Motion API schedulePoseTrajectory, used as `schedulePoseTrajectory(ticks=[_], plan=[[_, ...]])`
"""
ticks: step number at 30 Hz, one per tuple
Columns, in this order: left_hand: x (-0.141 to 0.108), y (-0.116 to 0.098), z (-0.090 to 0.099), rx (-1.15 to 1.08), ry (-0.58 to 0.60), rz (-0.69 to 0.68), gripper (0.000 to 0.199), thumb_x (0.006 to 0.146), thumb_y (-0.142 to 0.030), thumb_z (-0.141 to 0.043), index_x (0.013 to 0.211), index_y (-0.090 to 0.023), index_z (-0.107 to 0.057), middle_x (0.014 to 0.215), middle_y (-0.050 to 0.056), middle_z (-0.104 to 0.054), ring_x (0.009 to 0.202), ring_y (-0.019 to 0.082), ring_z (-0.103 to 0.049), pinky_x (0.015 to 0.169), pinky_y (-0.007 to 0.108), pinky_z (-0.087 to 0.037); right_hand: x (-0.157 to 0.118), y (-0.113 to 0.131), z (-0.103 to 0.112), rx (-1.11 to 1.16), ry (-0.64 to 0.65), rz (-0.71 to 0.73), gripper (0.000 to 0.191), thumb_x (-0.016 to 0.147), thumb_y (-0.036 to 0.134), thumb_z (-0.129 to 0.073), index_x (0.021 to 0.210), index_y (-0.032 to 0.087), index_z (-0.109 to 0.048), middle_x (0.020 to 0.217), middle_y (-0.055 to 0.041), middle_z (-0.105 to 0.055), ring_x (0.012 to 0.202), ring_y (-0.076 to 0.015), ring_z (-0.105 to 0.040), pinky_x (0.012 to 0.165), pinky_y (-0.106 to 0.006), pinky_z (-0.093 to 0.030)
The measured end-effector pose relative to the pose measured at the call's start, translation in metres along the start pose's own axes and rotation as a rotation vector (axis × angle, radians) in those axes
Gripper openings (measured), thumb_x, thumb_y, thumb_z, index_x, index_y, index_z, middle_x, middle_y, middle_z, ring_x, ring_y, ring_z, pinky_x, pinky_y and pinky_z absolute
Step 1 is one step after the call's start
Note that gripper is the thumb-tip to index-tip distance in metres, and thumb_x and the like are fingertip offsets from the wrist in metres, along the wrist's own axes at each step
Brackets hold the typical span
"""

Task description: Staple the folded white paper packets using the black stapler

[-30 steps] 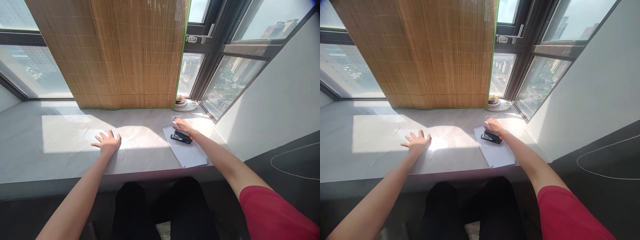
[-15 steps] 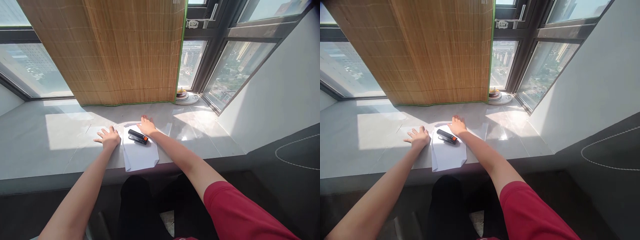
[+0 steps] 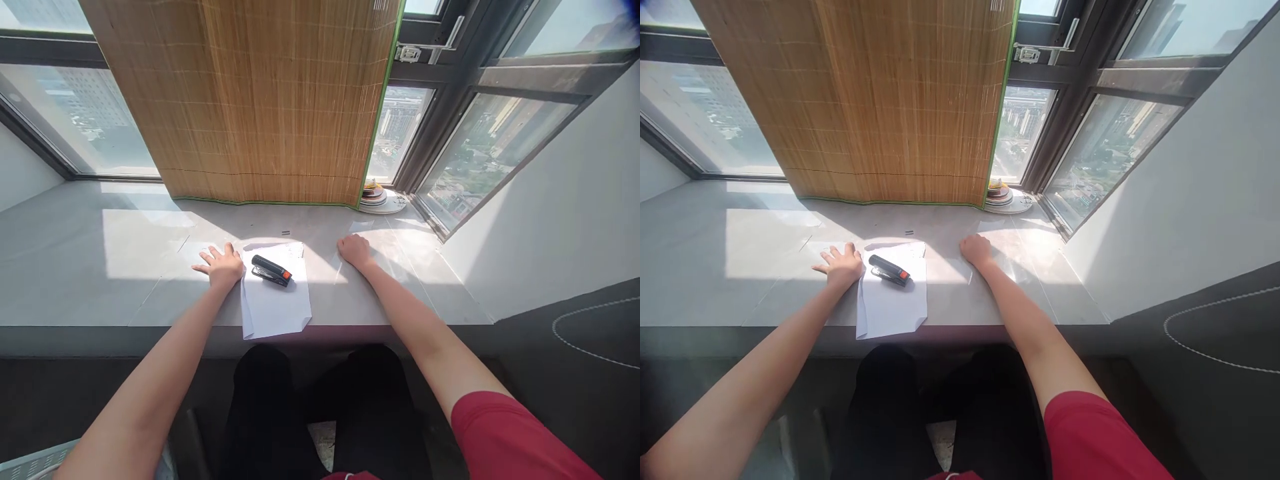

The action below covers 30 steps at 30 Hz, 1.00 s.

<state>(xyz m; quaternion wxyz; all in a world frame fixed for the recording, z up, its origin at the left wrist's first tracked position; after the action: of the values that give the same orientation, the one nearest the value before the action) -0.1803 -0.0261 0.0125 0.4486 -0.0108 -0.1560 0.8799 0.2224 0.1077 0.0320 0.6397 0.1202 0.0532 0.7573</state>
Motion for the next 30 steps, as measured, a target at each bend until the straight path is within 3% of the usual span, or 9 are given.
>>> schedulePoseTrajectory(ticks=[2, 4, 14, 16, 18, 21, 24, 27, 30], plan=[[0.001, 0.002, -0.001, 0.001, 0.003, 0.010, 0.057, 0.105, -0.040, -0.039, 0.151, -0.014, -0.060, 0.172, 0.035, -0.030, 0.160, 0.061, -0.018, 0.107, 0.096, -0.018, -0.004, -0.032, -0.006, -0.064, 0.025, -0.057, 0.050, 0.109, 0.033, -0.039, 0.100, 0.013, -0.084, 0.098, -0.0219, -0.078, 0.108, -0.0335, -0.073, 0.091, -0.038, -0.050], [0.003, 0.003, -0.004, 0.001, 0.012, 0.016, 0.057, 0.105, -0.040, -0.038, 0.150, -0.014, -0.061, 0.173, 0.034, -0.030, 0.161, 0.060, -0.018, 0.109, 0.095, -0.016, -0.007, -0.043, -0.013, -0.097, 0.030, -0.074, 0.049, 0.108, 0.033, -0.039, 0.105, 0.014, -0.084, 0.102, -0.0222, -0.079, 0.108, -0.0337, -0.073, 0.092, -0.038, -0.051], [0.010, 0.010, -0.011, 0.001, 0.020, 0.007, 0.059, 0.105, -0.043, -0.035, 0.151, -0.016, -0.061, 0.173, 0.033, -0.029, 0.161, 0.060, -0.017, 0.110, 0.094, -0.016, -0.008, -0.036, -0.013, 0.020, 0.000, -0.154, 0.042, 0.104, 0.032, -0.045, 0.096, 0.014, -0.082, 0.095, -0.0225, -0.076, 0.096, -0.0343, -0.073, 0.082, -0.039, -0.050], [0.011, 0.010, -0.012, 0.015, 0.012, 0.013, 0.058, 0.106, -0.042, -0.034, 0.150, -0.016, -0.061, 0.173, 0.032, -0.031, 0.161, 0.060, -0.018, 0.110, 0.094, -0.017, -0.017, -0.012, -0.016, 0.139, 0.046, -0.154, 0.035, 0.104, 0.034, -0.052, 0.086, 0.018, -0.078, 0.080, -0.0164, -0.072, 0.085, -0.0306, -0.070, 0.077, -0.037, -0.048], [0.011, 0.010, -0.011, 0.031, -0.003, 0.018, 0.056, 0.106, -0.041, -0.036, 0.149, -0.017, -0.061, 0.172, 0.032, -0.033, 0.160, 0.059, -0.020, 0.110, 0.093, -0.019, -0.032, 0.035, -0.020, 0.298, 0.061, -0.050, 0.036, 0.106, 0.040, -0.053, 0.081, 0.021, -0.071, 0.072, -0.0087, -0.066, 0.077, -0.0253, -0.064, 0.075, -0.035, -0.046], [0.009, 0.008, -0.010, 0.046, -0.025, 0.020, 0.053, 0.106, -0.039, -0.037, 0.148, -0.017, -0.062, 0.170, 0.032, -0.036, 0.160, 0.059, -0.023, 0.110, 0.093, -0.021, -0.064, 0.130, -0.015, 0.505, -0.019, 0.301, 0.039, 0.107, 0.057, -0.054, 0.093, 0.022, -0.066, 0.094, -0.0063, -0.070, 0.093, -0.0225, -0.063, 0.079, -0.032, -0.046], [0.007, 0.006, -0.007, 0.054, -0.044, 0.009, 0.052, 0.106, -0.038, -0.037, 0.147, -0.017, -0.062, 0.169, 0.033, -0.037, 0.159, 0.059, -0.024, 0.109, 0.093, -0.021, -0.092, 0.191, -0.025, 0.424, 0.007, 0.466, 0.037, 0.099, 0.058, -0.067, 0.105, 0.021, -0.065, 0.105, -0.0079, -0.069, 0.097, -0.0240, -0.061, 0.074, -0.032, -0.043], [0.007, 0.005, -0.007, 0.056, -0.056, 0.000, 0.053, 0.106, -0.038, -0.037, 0.147, -0.017, -0.063, 0.168, 0.033, -0.038, 0.158, 0.059, -0.025, 0.109, 0.093, -0.022, -0.102, 0.203, -0.036, 0.313, 0.063, 0.480, 0.026, 0.100, 0.044, -0.070, 0.107, 0.020, -0.064, 0.103, -0.0090, -0.069, 0.089, -0.0233, -0.060, 0.066, -0.033, -0.037], [0.008, 0.007, -0.008, 0.055, -0.058, -0.005, 0.054, 0.105, -0.039, -0.038, 0.147, -0.016, -0.064, 0.167, 0.034, -0.039, 0.157, 0.060, -0.027, 0.108, 0.094, -0.022, -0.101, 0.180, -0.033, 0.299, 0.063, 0.476, 0.023, 0.101, 0.041, -0.068, 0.105, 0.020, -0.064, 0.104, -0.0100, -0.070, 0.087, -0.0225, -0.060, 0.064, -0.034, -0.034]])
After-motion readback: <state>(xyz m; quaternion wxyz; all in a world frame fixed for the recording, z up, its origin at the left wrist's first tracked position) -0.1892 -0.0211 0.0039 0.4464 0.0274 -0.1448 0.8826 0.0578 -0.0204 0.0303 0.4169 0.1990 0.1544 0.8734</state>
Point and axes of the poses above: each hand's wrist, its own x-axis towards the middle knuckle, its own z-axis out of the back of the hand, y = z × x, the point moved 9 cm from there along x, towards the middle knuckle
